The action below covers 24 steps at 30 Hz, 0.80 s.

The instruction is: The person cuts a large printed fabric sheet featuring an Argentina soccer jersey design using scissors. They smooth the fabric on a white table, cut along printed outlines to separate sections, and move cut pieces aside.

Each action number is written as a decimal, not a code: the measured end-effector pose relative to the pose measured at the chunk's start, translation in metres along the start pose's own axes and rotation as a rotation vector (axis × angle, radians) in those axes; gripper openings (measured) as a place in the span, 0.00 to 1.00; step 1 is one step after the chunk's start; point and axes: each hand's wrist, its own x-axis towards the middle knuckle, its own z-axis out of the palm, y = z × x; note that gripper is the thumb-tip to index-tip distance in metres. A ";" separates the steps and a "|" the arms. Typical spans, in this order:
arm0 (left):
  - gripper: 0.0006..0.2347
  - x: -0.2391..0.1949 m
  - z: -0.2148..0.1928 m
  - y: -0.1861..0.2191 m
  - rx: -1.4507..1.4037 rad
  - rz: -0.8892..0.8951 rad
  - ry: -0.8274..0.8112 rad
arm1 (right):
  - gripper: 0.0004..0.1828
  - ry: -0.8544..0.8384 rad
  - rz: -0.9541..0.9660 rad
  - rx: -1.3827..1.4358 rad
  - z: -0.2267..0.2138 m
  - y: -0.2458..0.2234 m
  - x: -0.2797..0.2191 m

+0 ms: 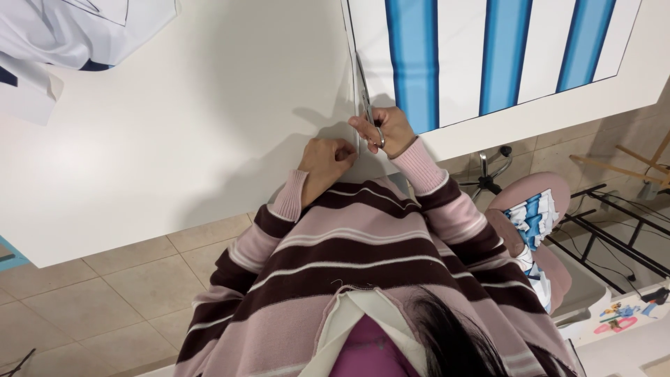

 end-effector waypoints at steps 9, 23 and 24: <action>0.08 0.001 0.001 -0.005 0.023 0.011 -0.006 | 0.26 -0.031 -0.046 0.032 -0.005 -0.019 0.016; 0.08 -0.001 -0.002 -0.004 -0.005 0.016 -0.019 | 0.27 0.001 -0.022 0.007 -0.006 -0.025 0.020; 0.08 -0.001 -0.002 -0.003 -0.012 0.020 -0.016 | 0.26 -0.007 -0.017 0.018 -0.006 -0.026 0.021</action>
